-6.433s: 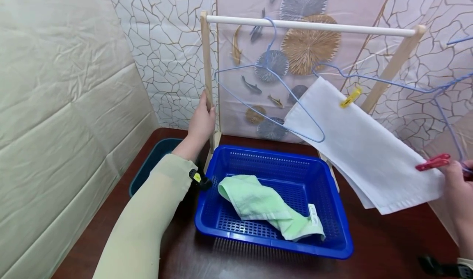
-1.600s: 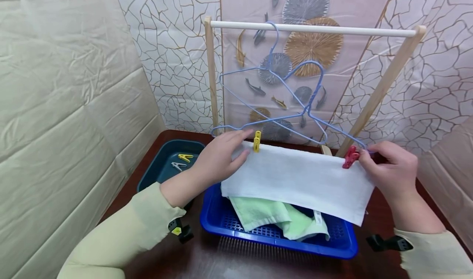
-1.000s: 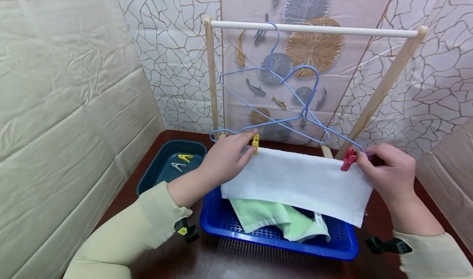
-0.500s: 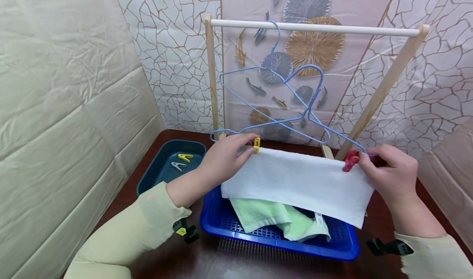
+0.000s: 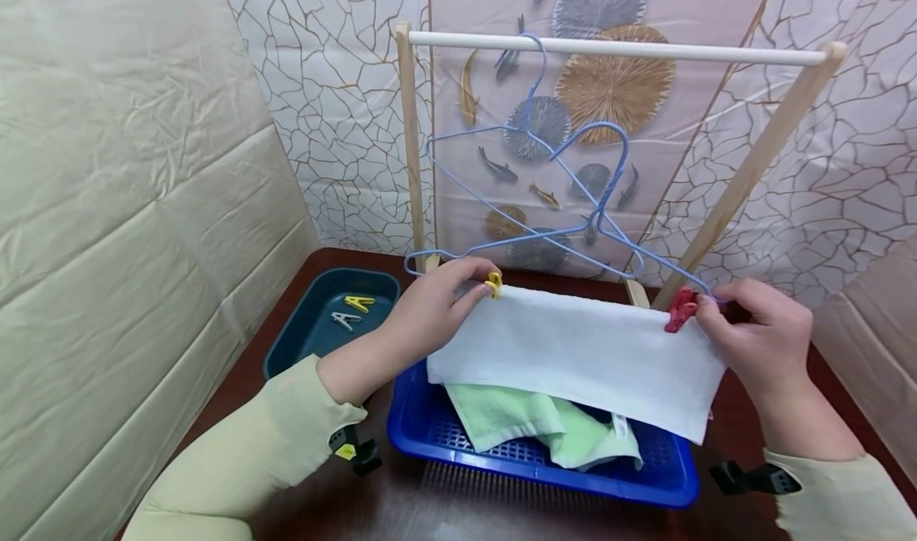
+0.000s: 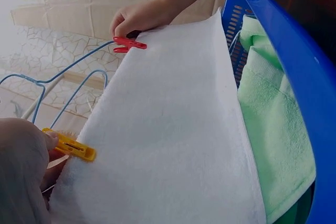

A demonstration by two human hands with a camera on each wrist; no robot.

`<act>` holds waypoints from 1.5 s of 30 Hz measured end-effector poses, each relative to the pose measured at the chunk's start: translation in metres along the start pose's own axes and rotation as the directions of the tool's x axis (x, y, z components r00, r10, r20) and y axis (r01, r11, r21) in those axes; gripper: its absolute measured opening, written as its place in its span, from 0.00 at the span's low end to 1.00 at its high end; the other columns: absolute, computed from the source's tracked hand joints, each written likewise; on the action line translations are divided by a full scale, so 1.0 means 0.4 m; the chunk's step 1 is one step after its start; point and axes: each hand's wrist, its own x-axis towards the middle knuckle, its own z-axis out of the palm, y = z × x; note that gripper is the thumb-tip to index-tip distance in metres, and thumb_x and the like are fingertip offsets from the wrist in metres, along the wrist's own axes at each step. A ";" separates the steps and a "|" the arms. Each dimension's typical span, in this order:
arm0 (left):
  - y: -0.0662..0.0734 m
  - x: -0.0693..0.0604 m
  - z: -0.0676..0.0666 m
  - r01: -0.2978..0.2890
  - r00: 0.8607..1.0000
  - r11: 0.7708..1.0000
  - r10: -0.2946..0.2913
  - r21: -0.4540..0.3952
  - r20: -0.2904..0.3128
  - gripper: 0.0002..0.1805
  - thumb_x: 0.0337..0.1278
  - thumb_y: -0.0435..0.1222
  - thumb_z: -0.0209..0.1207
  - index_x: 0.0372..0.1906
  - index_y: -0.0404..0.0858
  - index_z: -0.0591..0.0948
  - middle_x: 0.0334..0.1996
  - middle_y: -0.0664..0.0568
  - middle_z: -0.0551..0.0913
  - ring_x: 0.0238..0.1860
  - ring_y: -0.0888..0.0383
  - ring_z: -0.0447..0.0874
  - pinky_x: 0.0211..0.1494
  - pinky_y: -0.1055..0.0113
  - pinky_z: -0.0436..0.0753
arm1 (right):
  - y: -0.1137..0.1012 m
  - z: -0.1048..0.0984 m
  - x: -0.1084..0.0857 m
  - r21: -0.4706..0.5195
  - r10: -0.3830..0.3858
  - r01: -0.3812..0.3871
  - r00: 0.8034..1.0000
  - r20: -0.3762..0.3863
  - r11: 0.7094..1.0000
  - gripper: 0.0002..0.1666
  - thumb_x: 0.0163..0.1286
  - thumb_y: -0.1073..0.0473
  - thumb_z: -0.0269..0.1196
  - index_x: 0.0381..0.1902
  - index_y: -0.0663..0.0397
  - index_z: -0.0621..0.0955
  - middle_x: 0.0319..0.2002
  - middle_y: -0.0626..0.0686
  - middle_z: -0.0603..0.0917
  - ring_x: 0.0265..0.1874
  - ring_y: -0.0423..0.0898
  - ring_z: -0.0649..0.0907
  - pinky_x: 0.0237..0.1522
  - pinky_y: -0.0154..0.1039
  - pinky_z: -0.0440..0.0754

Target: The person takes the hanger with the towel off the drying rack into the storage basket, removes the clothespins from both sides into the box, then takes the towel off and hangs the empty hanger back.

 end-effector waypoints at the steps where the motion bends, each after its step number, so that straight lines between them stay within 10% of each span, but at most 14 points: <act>1: -0.001 0.000 0.000 0.005 1.000 1.000 -0.005 -0.008 -0.002 0.12 0.72 0.42 0.55 0.55 0.47 0.80 0.47 0.61 0.83 0.51 0.64 0.80 0.55 0.63 0.80 | 0.001 0.001 0.000 0.001 -0.002 0.002 1.000 -0.002 1.000 0.08 0.53 0.68 0.65 0.23 0.72 0.82 0.22 0.63 0.78 0.26 0.26 0.69 0.34 0.16 0.68; 34: -0.035 -0.030 -0.076 -0.014 0.996 0.906 -0.023 -0.424 -0.083 0.16 0.75 0.34 0.49 0.63 0.42 0.72 0.55 0.51 0.78 0.55 0.56 0.81 0.58 0.59 0.80 | 0.015 0.028 0.006 -0.008 -0.008 0.008 1.000 0.002 1.000 0.11 0.54 0.64 0.65 0.21 0.70 0.81 0.20 0.61 0.77 0.25 0.26 0.67 0.31 0.17 0.65; 45: -0.067 -0.052 -0.107 0.013 0.987 0.944 -0.065 -0.330 -0.148 0.23 0.75 0.33 0.49 0.71 0.44 0.71 0.59 0.50 0.74 0.46 0.56 0.81 0.53 0.63 0.82 | 0.017 0.030 0.002 0.012 -0.008 0.008 1.000 -0.007 1.000 0.11 0.55 0.64 0.64 0.20 0.70 0.81 0.20 0.59 0.77 0.25 0.27 0.68 0.31 0.17 0.66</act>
